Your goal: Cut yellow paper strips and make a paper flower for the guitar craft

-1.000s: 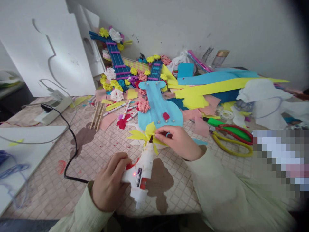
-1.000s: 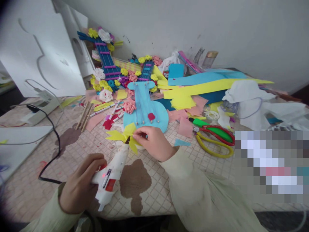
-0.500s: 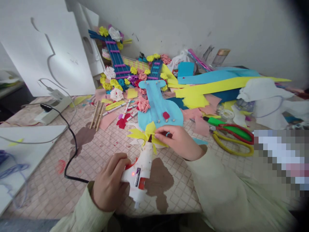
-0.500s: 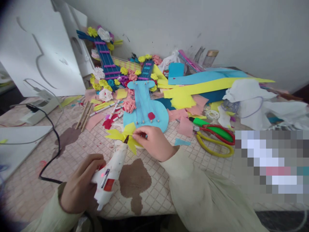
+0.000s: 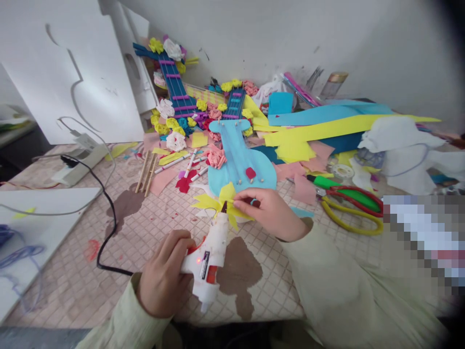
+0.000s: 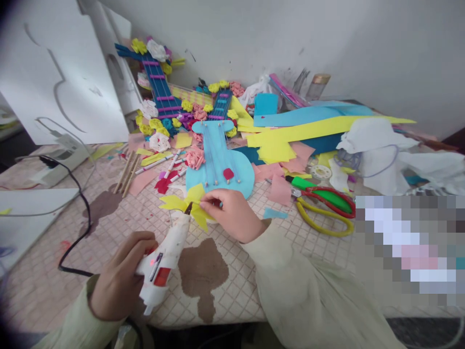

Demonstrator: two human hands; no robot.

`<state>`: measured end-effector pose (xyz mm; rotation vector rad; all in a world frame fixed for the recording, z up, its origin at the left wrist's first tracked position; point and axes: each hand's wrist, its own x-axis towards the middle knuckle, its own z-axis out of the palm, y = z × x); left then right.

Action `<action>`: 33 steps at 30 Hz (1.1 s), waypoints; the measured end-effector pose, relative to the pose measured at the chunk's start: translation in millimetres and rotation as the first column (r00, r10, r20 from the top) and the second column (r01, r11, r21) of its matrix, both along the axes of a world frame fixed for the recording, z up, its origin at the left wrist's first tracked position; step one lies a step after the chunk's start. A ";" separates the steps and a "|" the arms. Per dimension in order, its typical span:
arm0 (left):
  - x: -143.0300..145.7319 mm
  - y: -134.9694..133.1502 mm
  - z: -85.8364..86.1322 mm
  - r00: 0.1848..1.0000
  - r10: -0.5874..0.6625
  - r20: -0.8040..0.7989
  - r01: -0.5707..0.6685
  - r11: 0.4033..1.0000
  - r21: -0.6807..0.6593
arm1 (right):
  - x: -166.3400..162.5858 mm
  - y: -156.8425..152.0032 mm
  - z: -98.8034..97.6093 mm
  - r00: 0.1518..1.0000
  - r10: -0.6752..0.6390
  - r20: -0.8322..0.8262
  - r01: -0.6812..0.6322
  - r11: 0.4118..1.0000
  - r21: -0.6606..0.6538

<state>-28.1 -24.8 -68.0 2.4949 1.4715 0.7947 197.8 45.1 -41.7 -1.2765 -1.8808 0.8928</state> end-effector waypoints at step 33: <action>-9.9 -4.3 11.1 0.990 0.088 0.114 -0.085 0.996 -0.030 | -0.3 2.8 -4.7 0.997 -0.058 0.053 0.052 0.994 0.094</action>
